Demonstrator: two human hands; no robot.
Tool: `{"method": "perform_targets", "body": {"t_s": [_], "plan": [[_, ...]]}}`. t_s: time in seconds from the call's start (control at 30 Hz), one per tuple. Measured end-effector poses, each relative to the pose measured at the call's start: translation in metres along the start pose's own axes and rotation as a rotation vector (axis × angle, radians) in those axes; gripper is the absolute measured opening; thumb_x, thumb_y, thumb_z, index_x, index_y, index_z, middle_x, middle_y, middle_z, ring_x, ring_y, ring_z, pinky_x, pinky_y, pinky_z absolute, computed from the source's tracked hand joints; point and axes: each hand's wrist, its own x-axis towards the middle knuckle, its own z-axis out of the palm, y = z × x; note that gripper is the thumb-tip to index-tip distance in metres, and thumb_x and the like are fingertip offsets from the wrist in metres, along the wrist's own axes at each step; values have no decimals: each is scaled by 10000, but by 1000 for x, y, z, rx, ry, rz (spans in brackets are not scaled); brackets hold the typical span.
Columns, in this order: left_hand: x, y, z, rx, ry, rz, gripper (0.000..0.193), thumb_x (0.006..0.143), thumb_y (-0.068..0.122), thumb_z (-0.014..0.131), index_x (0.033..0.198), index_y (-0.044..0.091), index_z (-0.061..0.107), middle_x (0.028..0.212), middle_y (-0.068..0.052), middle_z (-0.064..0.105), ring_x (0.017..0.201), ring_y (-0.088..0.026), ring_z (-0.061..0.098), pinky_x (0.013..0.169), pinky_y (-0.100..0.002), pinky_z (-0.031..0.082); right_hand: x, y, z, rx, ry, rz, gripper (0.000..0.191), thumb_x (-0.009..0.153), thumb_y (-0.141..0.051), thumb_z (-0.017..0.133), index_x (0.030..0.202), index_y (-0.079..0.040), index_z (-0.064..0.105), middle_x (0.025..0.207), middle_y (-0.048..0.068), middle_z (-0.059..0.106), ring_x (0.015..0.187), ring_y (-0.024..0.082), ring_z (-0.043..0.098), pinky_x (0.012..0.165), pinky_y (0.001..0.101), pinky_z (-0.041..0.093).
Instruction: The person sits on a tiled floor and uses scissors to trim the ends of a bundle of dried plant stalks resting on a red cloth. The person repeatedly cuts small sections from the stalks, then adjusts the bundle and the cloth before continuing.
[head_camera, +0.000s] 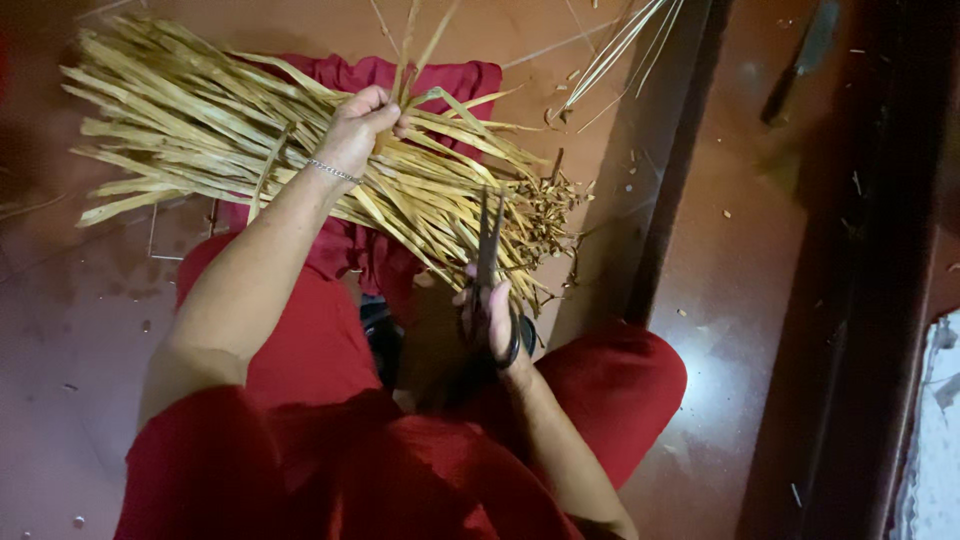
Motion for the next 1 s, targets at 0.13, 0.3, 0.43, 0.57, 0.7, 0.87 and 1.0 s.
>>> {"method": "perform_targets", "body": {"t_s": [0.13,0.3,0.43,0.57,0.7,0.87,1.0], "plan": [[-2,3,-5,-41,-2,-86,107,1031,116,555,987,49,625,945,-51,682,907,-130,648,893,-285,522,29,-19,-11,57,83,118,1005,900,-823,194,1523,-64,406,886,32,656,692,119,559,618,266,481],[1,-3,-9,-134,-9,-71,92,983,72,540,941,34,613,909,-78,678,861,-161,654,847,-303,537,40,-24,-20,128,106,71,1013,914,-838,244,1489,-27,442,724,26,544,528,137,454,475,299,396],[-1,-2,-8,-105,-7,-86,89,986,70,547,907,44,580,853,-78,633,788,-155,609,759,-306,512,33,-18,-20,50,252,-74,836,995,-722,292,1330,6,528,605,3,450,439,122,362,410,293,302],[-5,15,4,99,10,-179,99,981,116,557,957,99,651,838,-7,613,745,-92,583,701,-270,529,21,-25,-21,-155,395,-316,699,1097,-556,339,1171,58,665,582,-10,464,465,89,386,438,251,299],[-12,33,21,249,-4,-237,102,973,161,600,1006,138,693,801,35,596,719,-56,568,678,-223,515,6,-41,-21,-252,474,-516,530,1115,-439,401,1191,29,639,669,-20,496,525,70,445,468,249,360],[-14,35,31,320,-53,-178,114,939,171,686,1039,124,715,818,52,612,731,-46,561,664,-210,498,-2,-54,-24,-470,413,-560,499,1087,-393,448,1367,7,552,787,24,597,644,87,523,569,260,432],[-12,21,31,415,-55,-247,111,912,190,732,983,103,728,783,39,620,671,-73,530,604,-241,486,5,-53,-25,-724,385,-542,566,1087,-408,468,1454,18,529,856,55,646,781,108,607,690,273,513]]}}
